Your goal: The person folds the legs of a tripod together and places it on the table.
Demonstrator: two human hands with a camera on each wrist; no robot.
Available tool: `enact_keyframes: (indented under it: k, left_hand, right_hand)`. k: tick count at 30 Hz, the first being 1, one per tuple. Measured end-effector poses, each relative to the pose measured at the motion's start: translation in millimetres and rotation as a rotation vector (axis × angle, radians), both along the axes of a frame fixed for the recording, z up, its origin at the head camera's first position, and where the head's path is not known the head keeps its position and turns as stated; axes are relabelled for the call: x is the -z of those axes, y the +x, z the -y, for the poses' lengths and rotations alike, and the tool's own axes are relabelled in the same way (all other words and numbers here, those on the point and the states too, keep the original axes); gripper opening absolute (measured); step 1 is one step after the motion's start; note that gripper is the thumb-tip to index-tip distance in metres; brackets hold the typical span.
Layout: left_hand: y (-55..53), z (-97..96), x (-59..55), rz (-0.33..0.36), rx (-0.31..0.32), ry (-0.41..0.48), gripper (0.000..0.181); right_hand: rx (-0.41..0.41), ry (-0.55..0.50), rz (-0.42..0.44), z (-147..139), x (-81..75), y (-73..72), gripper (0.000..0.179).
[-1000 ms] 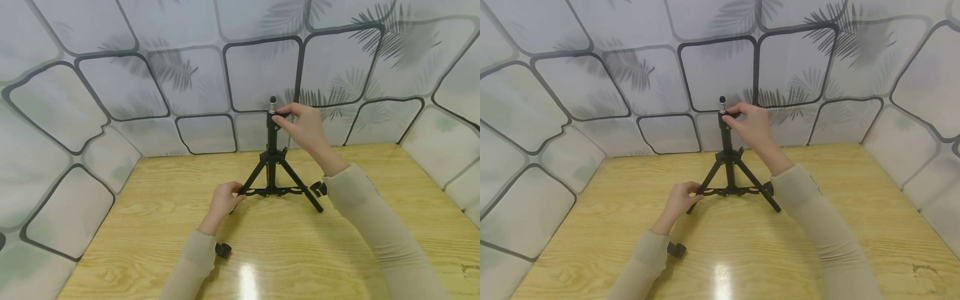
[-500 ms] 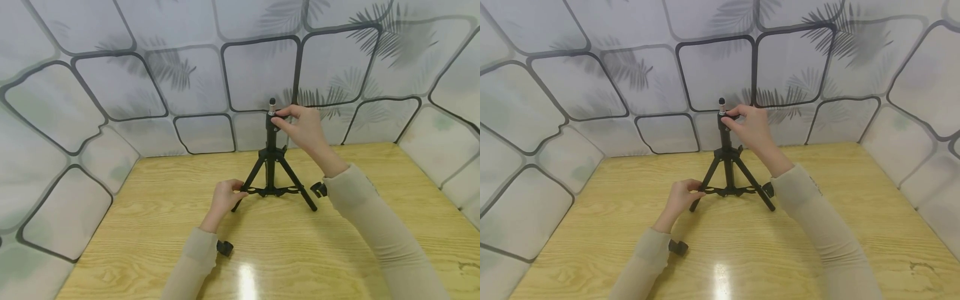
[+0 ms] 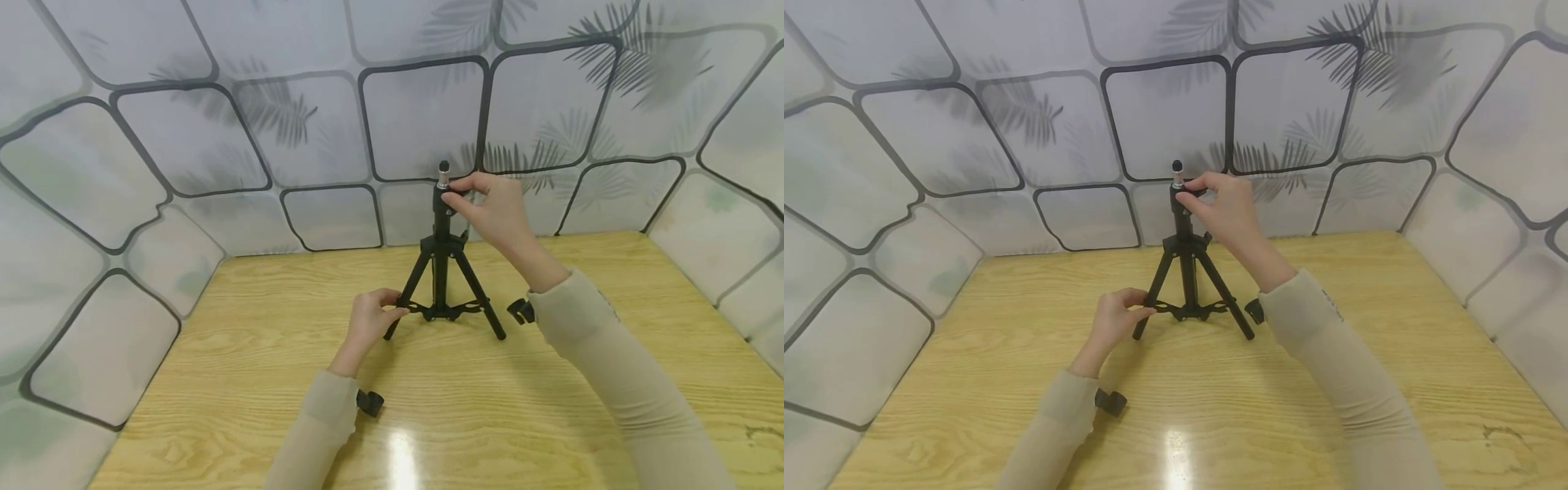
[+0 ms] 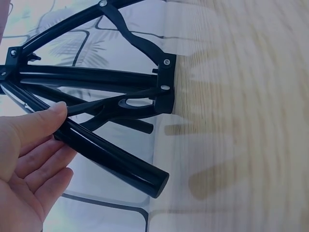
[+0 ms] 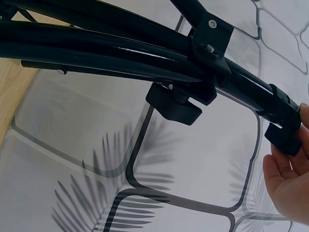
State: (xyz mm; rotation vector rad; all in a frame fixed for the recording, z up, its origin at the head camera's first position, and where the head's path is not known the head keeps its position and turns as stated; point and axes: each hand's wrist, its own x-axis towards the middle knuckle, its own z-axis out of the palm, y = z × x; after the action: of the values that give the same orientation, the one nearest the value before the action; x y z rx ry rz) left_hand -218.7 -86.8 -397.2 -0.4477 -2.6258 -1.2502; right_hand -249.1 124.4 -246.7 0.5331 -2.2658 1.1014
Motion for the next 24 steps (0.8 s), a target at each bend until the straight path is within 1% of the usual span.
enact_keyframes:
  k: [10, 17, 24]
  left_hand:
    - [-2.7, -4.4, 2.2, -0.016, 0.002, 0.047, 0.026]
    - [-5.2, -8.0, 3.1, -0.047, -0.008, 0.051, 0.026]
    - [-7.1, -11.1, 1.6, -0.030, -0.018, 0.072, 0.026]
  right_hand:
    - [0.012, 0.009, 0.005, 0, 1.4, 0.7, 0.021]
    - [0.012, 0.009, -0.006, 1, 1.9, 1.0, 0.022]
    - [0.004, -0.003, -0.002, 1, 1.5, 0.8, 0.021]
